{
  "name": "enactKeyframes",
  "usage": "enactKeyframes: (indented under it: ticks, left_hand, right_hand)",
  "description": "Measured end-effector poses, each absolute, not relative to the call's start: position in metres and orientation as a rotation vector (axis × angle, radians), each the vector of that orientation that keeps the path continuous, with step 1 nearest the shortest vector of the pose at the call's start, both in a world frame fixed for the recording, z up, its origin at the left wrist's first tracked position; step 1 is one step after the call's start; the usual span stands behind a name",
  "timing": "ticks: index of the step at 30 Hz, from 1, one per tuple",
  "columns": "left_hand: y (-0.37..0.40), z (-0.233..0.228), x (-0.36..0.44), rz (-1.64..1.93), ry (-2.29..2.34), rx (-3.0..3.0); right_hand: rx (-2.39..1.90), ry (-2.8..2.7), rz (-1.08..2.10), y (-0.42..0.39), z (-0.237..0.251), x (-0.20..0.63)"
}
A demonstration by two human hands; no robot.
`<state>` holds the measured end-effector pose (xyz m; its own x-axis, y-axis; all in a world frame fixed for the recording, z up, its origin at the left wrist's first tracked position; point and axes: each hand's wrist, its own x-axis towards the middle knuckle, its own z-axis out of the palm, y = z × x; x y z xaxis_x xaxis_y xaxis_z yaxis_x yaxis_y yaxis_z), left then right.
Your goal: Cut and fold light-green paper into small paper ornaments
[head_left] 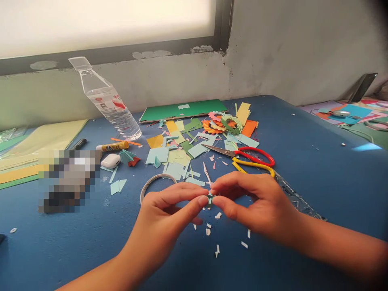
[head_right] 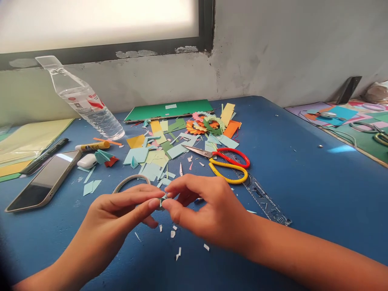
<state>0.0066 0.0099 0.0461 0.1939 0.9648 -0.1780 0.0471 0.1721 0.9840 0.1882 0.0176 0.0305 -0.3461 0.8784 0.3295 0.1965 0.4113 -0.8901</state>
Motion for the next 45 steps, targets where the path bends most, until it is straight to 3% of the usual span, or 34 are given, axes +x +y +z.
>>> enactKeyframes:
  ticks: [24, 31, 34, 37, 40, 45]
  left_hand:
    - [0.008, 0.041, 0.006, 0.87, 1.161, 1.26]
    - [0.007, 0.049, 0.003, 0.9, 1.197, 1.233]
    - [0.007, 0.054, 0.001, 0.933, 1.215, 1.237]
    - [0.006, 0.056, -0.001, 0.951, 1.204, 1.252]
    - [0.005, 0.056, -0.002, 0.977, 1.165, 1.236]
    - [0.006, 0.052, -0.005, 1.055, 1.158, 1.164]
  right_hand:
    - [-0.966, -1.998, 1.132, 0.025, 0.041, 0.198]
    - [-1.366, -2.437, 0.456, 0.057, 0.053, 0.241]
    - [-1.423, -2.666, 0.511, 0.061, 0.048, 0.248]
    - [-1.216, -2.803, 0.505, 0.063, 0.038, 0.241]
    - [-0.888, -2.935, -0.063, 0.074, 0.026, 0.228]
    - [-0.415, -3.085, -0.376, 0.104, 0.023, 0.205]
